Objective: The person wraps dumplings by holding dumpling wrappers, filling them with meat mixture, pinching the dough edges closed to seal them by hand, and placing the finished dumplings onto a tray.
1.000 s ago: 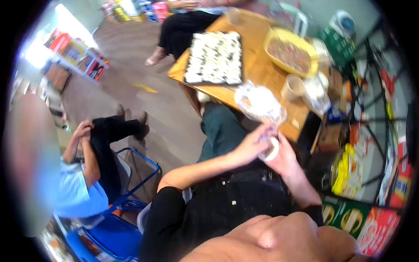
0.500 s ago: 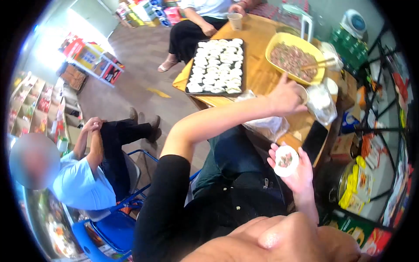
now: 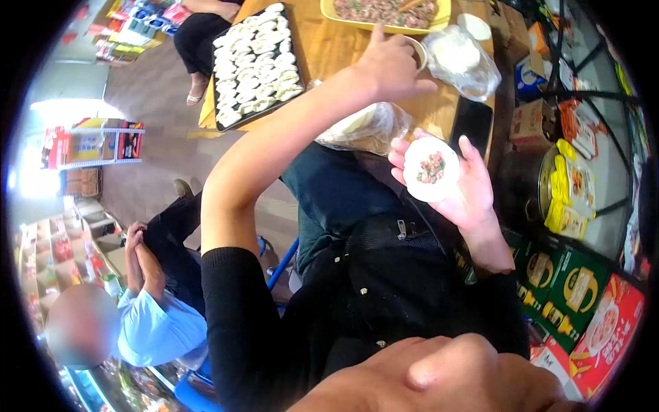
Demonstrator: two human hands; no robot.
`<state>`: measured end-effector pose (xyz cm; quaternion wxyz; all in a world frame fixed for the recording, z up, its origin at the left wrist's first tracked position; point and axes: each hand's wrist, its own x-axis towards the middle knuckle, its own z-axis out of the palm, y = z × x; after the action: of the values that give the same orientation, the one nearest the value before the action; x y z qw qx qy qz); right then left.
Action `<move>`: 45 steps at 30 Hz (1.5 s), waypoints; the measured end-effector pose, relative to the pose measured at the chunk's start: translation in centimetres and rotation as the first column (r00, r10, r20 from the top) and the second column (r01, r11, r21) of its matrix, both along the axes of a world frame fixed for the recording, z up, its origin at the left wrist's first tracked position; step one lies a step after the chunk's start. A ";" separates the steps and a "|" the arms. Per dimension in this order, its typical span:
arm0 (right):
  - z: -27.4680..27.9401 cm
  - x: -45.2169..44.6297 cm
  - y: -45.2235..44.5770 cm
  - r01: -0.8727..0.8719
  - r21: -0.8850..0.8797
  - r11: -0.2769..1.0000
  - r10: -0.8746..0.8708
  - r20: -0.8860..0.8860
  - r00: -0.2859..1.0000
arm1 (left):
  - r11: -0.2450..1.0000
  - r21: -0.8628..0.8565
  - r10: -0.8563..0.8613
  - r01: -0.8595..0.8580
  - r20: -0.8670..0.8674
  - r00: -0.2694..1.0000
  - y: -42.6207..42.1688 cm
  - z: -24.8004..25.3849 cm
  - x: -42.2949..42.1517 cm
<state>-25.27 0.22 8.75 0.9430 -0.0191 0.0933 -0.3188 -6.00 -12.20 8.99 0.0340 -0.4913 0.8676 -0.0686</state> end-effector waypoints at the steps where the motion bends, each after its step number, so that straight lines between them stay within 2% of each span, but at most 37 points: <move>1: 0.1 0.1 0.0 -0.002 0.034 0.999 0.002 0.016 1.000 | 0.999 -0.032 0.002 -0.003 -0.044 0.999 0.2 -0.1 0.3; 2: 0.2 0.1 -0.1 -0.009 0.062 0.998 0.007 0.034 0.999 | 1.000 -0.026 -0.012 0.011 -0.045 0.999 0.4 -0.1 0.8; 4: 0.1 0.3 -0.2 0.010 0.080 0.997 -0.012 0.031 0.999 | 0.986 -0.167 -0.033 -0.012 -0.269 0.963 1.5 0.6 1.7; 5: 0.1 0.3 -0.3 0.015 0.092 0.996 -0.018 0.029 0.999 | 0.987 -0.162 -0.037 -0.008 -0.270 0.962 2.4 1.0 2.4; 7: 0.0 0.4 -0.5 0.009 0.051 0.999 -0.010 0.011 1.000 | 0.957 -0.277 -0.214 0.084 -0.482 0.850 5.0 2.0 3.4; 8: -0.1 0.5 -0.6 -0.005 0.008 1.000 0.005 -0.008 1.000 | 0.958 -0.274 -0.213 0.085 -0.482 0.850 6.6 2.3 3.6; 10: -1.3 0.4 -0.8 -0.007 0.028 1.000 0.006 0.028 1.000 | 0.961 -0.214 -0.270 0.173 -0.612 0.743 10.0 2.8 3.8; 12: -1.8 0.6 -0.8 -0.020 0.051 0.998 0.017 0.061 0.998 | 0.961 -0.176 -0.274 0.211 -0.556 0.785 12.1 2.7 3.7; 14: -1.8 1.0 -0.8 -0.024 0.035 0.999 0.025 -0.008 1.000 | 0.960 -0.199 -0.270 0.197 -0.470 0.840 13.1 2.6 3.5; 18: -1.1 1.4 -0.6 -0.038 0.025 0.999 0.038 0.012 0.999 | 0.943 -0.253 -0.308 0.218 -0.401 0.863 13.5 2.3 4.4; 20: -0.8 1.4 -0.7 0.009 0.029 1.000 -0.007 -0.085 0.996 | 0.928 -0.286 -0.339 0.240 -0.376 0.862 14.2 2.4 5.1; 29: -0.8 2.7 -1.5 -0.019 0.068 0.998 0.015 0.056 0.998 | 0.941 -0.214 -0.336 0.263 -0.467 0.818 17.3 0.4 5.7; 33: 0.3 4.1 -1.2 0.004 0.031 1.000 -0.003 -0.036 0.999 | 0.933 -0.290 -0.332 0.212 -0.470 0.818 17.9 -1.0 4.1; 35: -0.2 4.3 -1.0 0.041 0.025 0.999 -0.041 -0.029 0.999 | 0.951 -0.289 -0.256 0.107 -0.547 0.797 18.2 -1.1 2.8; 37: 0.1 4.9 -0.6 0.061 0.033 0.998 -0.059 -0.063 0.996 | 0.952 -0.295 -0.232 0.080 -0.525 0.819 18.2 -1.1 1.7; 39: 0.1 5.2 -0.4 0.067 0.024 0.997 -0.066 -0.052 0.996 | 0.980 -0.193 -0.134 0.044 -0.484 0.865 17.9 -1.0 1.0; 41: -0.3 5.0 -0.4 0.058 0.010 0.998 -0.058 -0.019 0.998 | 0.980 -0.193 -0.155 0.057 -0.548 0.822 17.7 -1.6 0.7; 43: -0.6 4.6 -0.7 0.058 -0.040 0.998 -0.055 0.066 0.996 | 0.978 -0.193 -0.156 0.079 -0.427 0.891 18.0 -1.6 1.0; 44: -0.5 4.6 -0.8 0.059 -0.038 0.998 -0.057 0.066 0.996 | 0.974 -0.214 -0.164 0.080 -0.415 0.895 18.2 -1.5 1.1; 45: 0.0 4.7 -0.8 0.062 -0.049 0.997 -0.063 -0.015 0.998 | 0.974 -0.212 -0.164 0.080 -0.415 0.895 18.5 -1.5 1.4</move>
<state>-20.57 -0.62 8.73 0.9311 -0.0419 0.0938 -0.3501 -4.58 6.33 7.49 -0.2092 -0.4396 0.8725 -0.0428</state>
